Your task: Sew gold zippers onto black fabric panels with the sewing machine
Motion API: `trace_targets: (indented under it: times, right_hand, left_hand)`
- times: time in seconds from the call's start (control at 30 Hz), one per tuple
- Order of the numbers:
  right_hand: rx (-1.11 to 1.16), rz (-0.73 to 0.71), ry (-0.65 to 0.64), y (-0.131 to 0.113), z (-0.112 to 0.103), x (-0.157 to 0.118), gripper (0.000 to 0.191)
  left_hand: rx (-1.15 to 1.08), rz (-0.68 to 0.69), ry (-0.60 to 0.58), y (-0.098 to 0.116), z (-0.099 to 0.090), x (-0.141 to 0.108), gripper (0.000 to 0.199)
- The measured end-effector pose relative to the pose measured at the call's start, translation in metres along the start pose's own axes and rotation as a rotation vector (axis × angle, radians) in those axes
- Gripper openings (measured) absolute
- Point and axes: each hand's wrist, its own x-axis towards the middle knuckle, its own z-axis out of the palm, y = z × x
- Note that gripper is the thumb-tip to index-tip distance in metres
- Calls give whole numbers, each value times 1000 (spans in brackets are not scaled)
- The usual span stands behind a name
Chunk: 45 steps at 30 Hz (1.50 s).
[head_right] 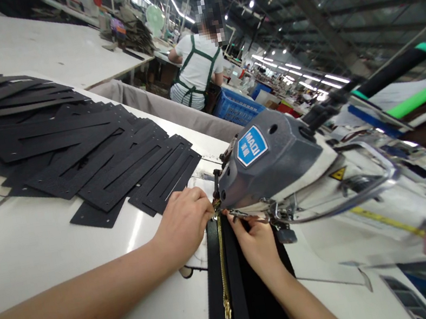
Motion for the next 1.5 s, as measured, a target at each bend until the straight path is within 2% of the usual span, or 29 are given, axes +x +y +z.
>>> trace_targets:
  times: [0.37, 0.77, 0.97, 1.1, 1.2, 1.33, 1.43, 1.5]
  right_hand:
    - [22, 16, -34, -3, 1, 0, 24]
    - [71, 79, -50, -2, 1, -1, 27]
    - [48, 31, -73, -3, 1, -1, 23]
    - [-85, -79, -124, -13, -12, -14, 19]
    - [-155, -290, -204, -30, -29, -34, 9]
    - [-125, -500, -421, -53, -50, -62, 14]
    - [-129, -483, -643, -58, -65, -71, 19]
    - [-228, -415, -720, -50, -78, -68, 19]
  left_hand:
    - [23, 17, -6, 0, -1, -2, 17]
    - [1, 22, 11, 0, -1, -2, 18]
    - [-27, 35, 21, 0, -3, -3, 17]
    - [-37, 24, 1, 3, -11, -4, 16]
    - [-104, -31, -50, 5, -19, -4, 13]
    - [-500, -280, -165, 8, -26, 0, 7]
    - [-692, -443, -248, 9, -31, 6, 8]
    - [-759, -520, -275, 12, -35, 10, 11]
